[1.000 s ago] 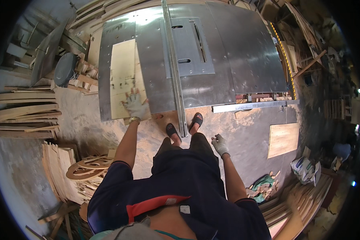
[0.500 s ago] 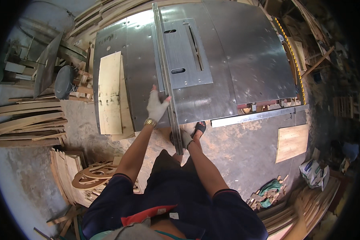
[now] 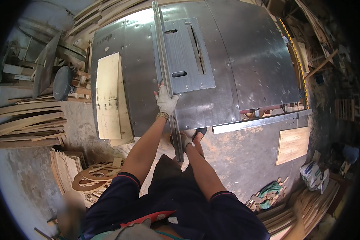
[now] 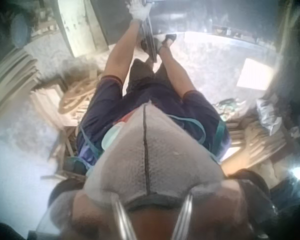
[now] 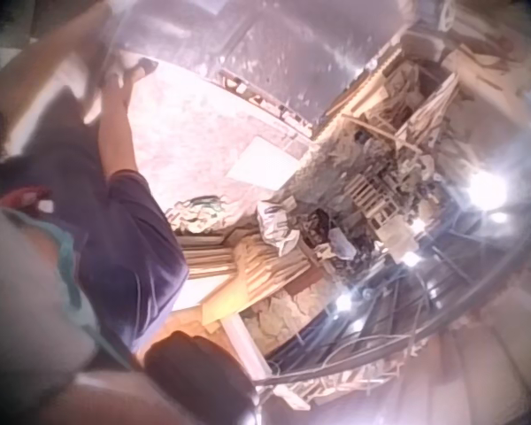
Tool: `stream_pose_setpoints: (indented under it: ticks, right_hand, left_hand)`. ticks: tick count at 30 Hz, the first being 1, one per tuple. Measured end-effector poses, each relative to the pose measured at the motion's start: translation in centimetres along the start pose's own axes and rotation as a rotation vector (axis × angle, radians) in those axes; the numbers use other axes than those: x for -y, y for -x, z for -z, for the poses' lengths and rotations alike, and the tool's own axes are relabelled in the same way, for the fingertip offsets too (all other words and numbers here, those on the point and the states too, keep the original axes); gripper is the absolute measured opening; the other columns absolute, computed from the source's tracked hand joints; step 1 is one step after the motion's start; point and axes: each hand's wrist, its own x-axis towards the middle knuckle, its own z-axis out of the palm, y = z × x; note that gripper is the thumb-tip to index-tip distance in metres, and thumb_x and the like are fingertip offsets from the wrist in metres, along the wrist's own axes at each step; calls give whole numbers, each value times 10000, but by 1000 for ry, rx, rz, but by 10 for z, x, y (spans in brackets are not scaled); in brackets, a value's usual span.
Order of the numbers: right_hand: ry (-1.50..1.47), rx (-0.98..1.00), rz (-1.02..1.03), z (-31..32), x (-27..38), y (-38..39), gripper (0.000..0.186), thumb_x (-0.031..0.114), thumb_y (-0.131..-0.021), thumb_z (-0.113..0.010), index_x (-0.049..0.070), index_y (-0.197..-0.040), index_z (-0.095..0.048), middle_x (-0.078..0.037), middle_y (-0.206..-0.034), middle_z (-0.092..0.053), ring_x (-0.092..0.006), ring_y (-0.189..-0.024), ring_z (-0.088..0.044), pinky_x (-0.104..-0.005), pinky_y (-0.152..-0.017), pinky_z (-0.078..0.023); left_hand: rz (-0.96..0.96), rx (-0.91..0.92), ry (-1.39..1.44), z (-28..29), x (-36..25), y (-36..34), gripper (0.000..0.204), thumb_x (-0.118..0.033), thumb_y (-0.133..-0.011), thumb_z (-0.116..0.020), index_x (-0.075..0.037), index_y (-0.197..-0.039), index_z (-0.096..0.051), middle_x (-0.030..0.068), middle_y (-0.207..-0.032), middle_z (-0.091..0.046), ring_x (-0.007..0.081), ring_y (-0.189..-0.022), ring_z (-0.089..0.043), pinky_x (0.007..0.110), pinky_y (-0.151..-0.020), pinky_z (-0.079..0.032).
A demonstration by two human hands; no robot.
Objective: The person uses a table saw to cut a large plywood sheet into smaller rectangular pieces. They guide the wood through the saw, adjust the fence, and stack the cut pieces on the floor.
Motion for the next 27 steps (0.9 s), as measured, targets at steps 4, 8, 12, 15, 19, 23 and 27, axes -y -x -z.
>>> stream_pose_setpoints:
  ticks: [4,8,12,15,19,23,27]
  right_hand:
    - [312,-139,155,1,4,-6,461,424,-1069,-437,29,-1231,-612,-83,-1000,-692,-210,-883,-675,-357,-806,-549]
    - [774,-282,301,6,3,-17,468,429,-1070,-433,28,-1234,-611,-81,-999,-691,-209,-882,-674,-358,-804,-550]
    - [1115,-297,361,10,-19,-21,475,434,-1071,-430,27,-1238,-611,-78,-999,-690,-208,-881,-674,-359,-802,-552]
    - [1312,-157,319,13,-42,-15,481,438,-1072,-428,27,-1241,-610,-76,-998,-689,-207,-880,-673,-360,-800,-553]
    - [650,173,171,25,-43,5,471,427,-1064,-453,27,-1265,-600,-74,-970,-678,-198,-868,-667,-360,-773,-556]
    - [-147,345,41,25,-13,58,444,338,-1021,-580,26,-1335,-556,-65,-884,-633,-167,-837,-643,-334,-697,-550]
    - [26,306,104,38,30,86,495,242,-951,-705,16,-1354,-527,-62,-887,-612,-157,-820,-630,-313,-659,-534]
  left_hand:
    - [4,13,2,0,-2,-1,876,-243,-753,-746,-11,-1489,-332,233,-1539,-422,358,-1502,-308,551,-1237,-154]
    - [49,60,7,1,-5,-4,880,-228,-749,-739,-25,-1499,-326,230,-1546,-417,358,-1508,-299,558,-1234,-146]
    - [7,13,-1,3,-9,-5,872,-215,-756,-719,-46,-1513,-320,220,-1571,-396,346,-1514,-291,542,-1246,-110]
    - [77,60,2,4,-11,-5,875,-217,-758,-714,-60,-1522,-318,215,-1583,-385,325,-1518,-291,531,-1253,-82]
    - [113,62,50,3,-11,-11,921,-223,-742,-731,-74,-1540,-297,226,-1569,-404,308,-1508,-319,524,-1257,-67]
    - [86,29,47,3,-17,-12,957,-223,-733,-715,-172,-1572,-258,227,-1476,-512,556,-1394,-367,499,-1252,-180]
    - [169,90,63,-10,-39,-12,966,-205,-739,-704,-173,-1576,-223,222,-1472,-514,475,-1414,-391,511,-1261,-89]
